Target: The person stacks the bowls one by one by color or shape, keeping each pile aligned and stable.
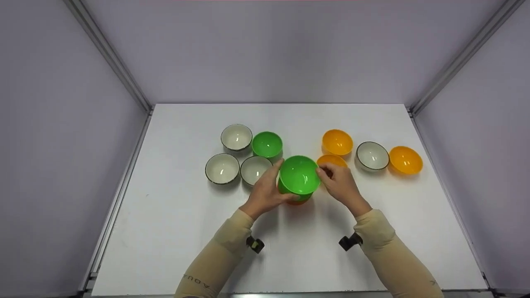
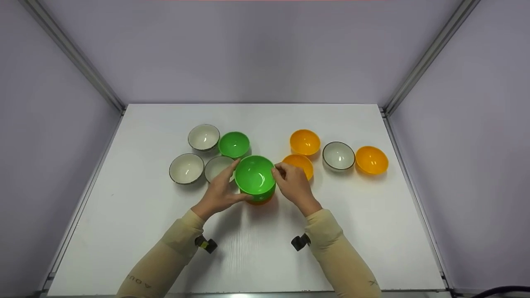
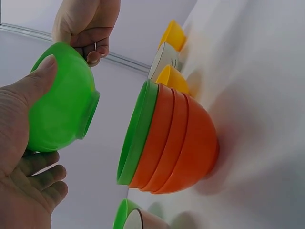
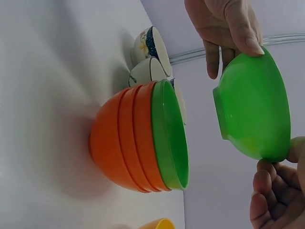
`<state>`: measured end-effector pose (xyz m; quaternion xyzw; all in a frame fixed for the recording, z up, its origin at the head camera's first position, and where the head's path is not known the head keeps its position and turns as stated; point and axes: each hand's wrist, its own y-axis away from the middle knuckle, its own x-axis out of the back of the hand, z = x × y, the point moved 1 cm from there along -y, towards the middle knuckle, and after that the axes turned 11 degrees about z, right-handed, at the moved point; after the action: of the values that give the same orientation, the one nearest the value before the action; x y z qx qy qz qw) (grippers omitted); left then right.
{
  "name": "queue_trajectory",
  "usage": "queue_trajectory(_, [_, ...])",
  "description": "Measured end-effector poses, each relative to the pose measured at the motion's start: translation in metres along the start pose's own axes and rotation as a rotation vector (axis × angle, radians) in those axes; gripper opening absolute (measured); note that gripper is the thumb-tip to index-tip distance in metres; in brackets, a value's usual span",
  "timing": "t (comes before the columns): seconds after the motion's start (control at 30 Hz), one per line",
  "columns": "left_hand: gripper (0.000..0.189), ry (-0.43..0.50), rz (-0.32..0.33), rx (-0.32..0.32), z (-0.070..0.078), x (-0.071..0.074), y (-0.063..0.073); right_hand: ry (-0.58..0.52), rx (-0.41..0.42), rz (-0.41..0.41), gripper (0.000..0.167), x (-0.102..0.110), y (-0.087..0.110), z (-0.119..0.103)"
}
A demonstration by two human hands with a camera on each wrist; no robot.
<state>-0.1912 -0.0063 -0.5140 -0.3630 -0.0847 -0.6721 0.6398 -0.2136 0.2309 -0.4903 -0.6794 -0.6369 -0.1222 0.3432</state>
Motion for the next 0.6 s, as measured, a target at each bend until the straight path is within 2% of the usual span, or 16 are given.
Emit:
queue_trajectory(0.37, [0.112, -0.001, -0.006, -0.013, -0.008, -0.010, 0.002, -0.005, -0.046, -0.069, 0.027, -0.004, 0.006, 0.010])
queue_trajectory(0.6, [0.112, -0.021, -0.026, 0.023, -0.015, -0.017, 0.002, 0.007, -0.032, -0.075, 0.032, -0.008, 0.011, 0.018])
